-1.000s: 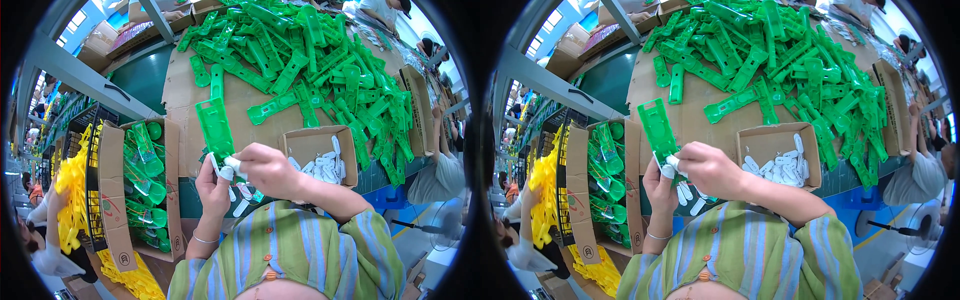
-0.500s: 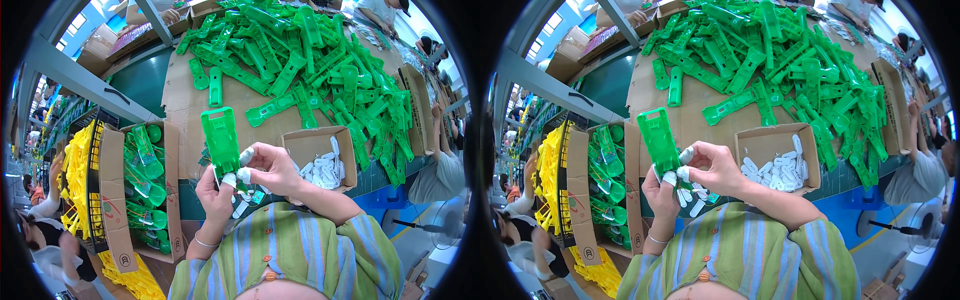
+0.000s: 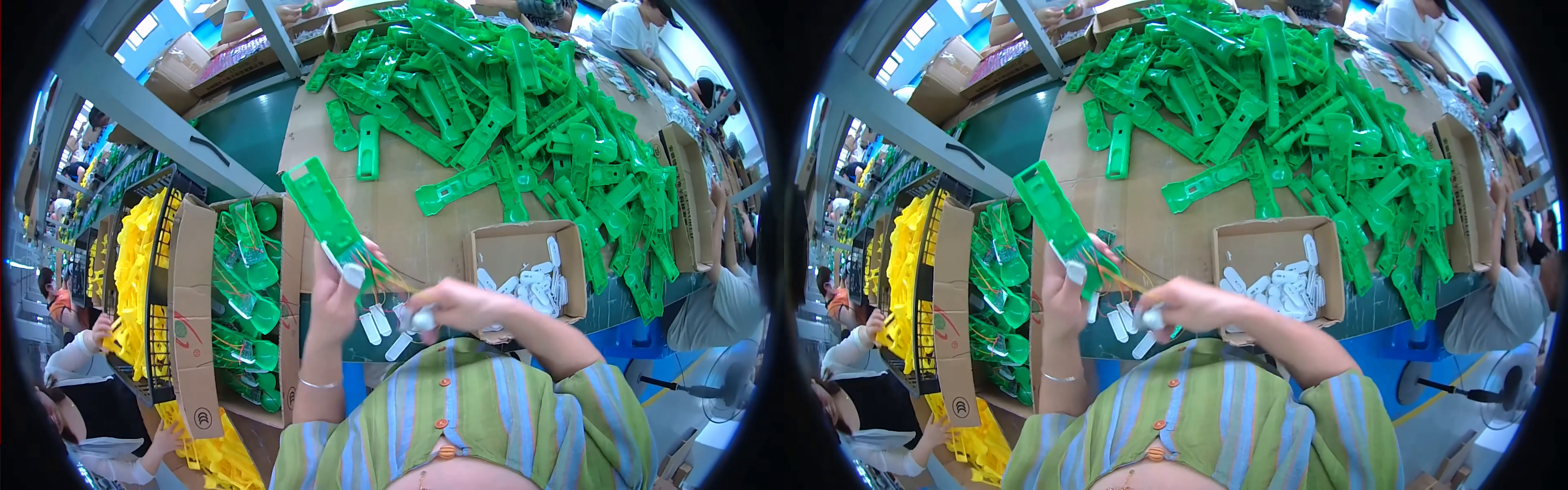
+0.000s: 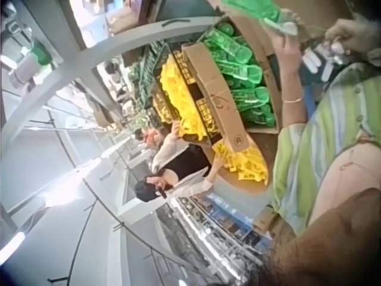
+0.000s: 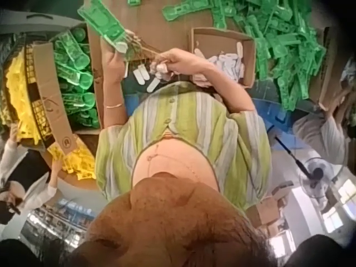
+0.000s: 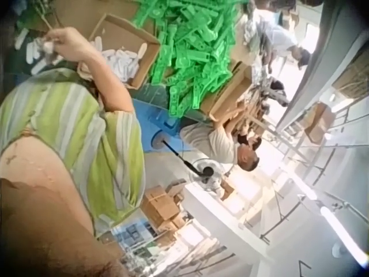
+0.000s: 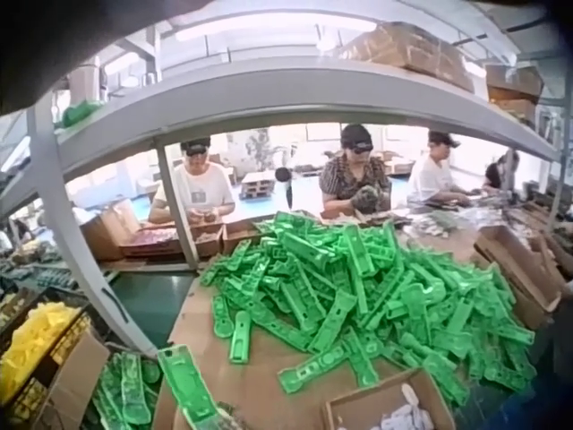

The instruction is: Assembling circuit boards and switches into green plastic housings at a factory workbench.

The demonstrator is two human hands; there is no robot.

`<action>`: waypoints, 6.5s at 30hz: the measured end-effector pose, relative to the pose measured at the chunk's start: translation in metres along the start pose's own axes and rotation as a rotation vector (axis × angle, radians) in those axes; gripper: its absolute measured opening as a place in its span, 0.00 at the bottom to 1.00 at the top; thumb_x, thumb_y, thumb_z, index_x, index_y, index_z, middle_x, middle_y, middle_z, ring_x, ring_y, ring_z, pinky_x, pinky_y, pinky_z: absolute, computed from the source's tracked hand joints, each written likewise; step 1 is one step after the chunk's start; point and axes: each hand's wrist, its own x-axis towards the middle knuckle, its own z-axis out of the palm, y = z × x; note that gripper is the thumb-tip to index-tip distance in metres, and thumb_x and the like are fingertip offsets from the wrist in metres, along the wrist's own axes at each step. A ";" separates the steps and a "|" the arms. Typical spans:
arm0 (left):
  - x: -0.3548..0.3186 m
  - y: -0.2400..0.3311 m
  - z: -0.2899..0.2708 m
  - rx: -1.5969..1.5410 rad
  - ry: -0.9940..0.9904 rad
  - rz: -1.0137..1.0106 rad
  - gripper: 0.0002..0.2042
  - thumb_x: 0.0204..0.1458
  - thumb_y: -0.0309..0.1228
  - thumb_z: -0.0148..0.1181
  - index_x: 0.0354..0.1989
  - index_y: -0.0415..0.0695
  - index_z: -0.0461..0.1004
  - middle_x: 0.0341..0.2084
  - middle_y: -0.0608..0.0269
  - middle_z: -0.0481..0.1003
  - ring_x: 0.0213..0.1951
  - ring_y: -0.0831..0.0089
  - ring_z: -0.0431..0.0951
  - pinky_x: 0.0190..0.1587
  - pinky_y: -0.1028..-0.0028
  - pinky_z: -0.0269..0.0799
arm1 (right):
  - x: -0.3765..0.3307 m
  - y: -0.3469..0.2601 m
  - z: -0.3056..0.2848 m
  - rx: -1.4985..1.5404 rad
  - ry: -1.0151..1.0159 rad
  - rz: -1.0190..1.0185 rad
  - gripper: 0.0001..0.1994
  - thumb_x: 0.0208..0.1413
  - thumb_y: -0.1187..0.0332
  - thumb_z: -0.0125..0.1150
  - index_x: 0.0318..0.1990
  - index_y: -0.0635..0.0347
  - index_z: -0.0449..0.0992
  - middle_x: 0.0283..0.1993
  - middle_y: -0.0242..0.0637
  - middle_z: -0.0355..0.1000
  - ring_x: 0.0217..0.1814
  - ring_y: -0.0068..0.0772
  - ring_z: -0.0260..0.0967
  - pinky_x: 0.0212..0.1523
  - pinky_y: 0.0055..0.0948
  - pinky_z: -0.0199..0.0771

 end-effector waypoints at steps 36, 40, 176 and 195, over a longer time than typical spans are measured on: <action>-0.018 -0.014 0.056 0.253 0.220 0.345 0.28 0.47 0.31 0.61 0.53 0.42 0.51 0.42 0.59 0.64 0.42 0.73 0.68 0.45 0.73 0.66 | 0.016 -0.034 0.050 -0.372 0.967 -0.671 0.15 0.51 0.73 0.54 0.41 0.67 0.55 0.30 0.44 0.69 0.28 0.38 0.71 0.28 0.30 0.71; -0.021 -0.021 0.046 0.409 0.244 0.394 0.24 0.48 0.27 0.58 0.51 0.42 0.53 0.42 0.59 0.65 0.42 0.73 0.68 0.45 0.73 0.65 | 0.017 -0.029 0.048 -0.365 0.922 -0.619 0.15 0.51 0.74 0.53 0.42 0.66 0.55 0.30 0.44 0.69 0.28 0.40 0.71 0.28 0.30 0.70; -0.014 0.018 0.041 1.372 -0.695 0.455 0.31 0.37 0.29 0.60 0.55 0.37 0.61 0.37 0.56 0.70 0.41 0.61 0.71 0.50 0.60 0.63 | -0.034 0.007 -0.031 0.111 0.057 -0.111 0.15 0.57 0.62 0.51 0.46 0.64 0.70 0.38 0.31 0.70 0.41 0.20 0.64 0.42 0.23 0.66; -0.018 -0.033 0.031 0.840 -0.064 -0.176 0.35 0.39 0.24 0.61 0.58 0.36 0.52 0.44 0.52 0.65 0.45 0.63 0.68 0.47 0.68 0.64 | -0.094 0.078 -0.050 -1.181 0.560 0.167 0.07 0.39 0.79 0.52 0.30 0.63 0.68 0.32 0.44 0.69 0.37 0.43 0.68 0.34 0.36 0.71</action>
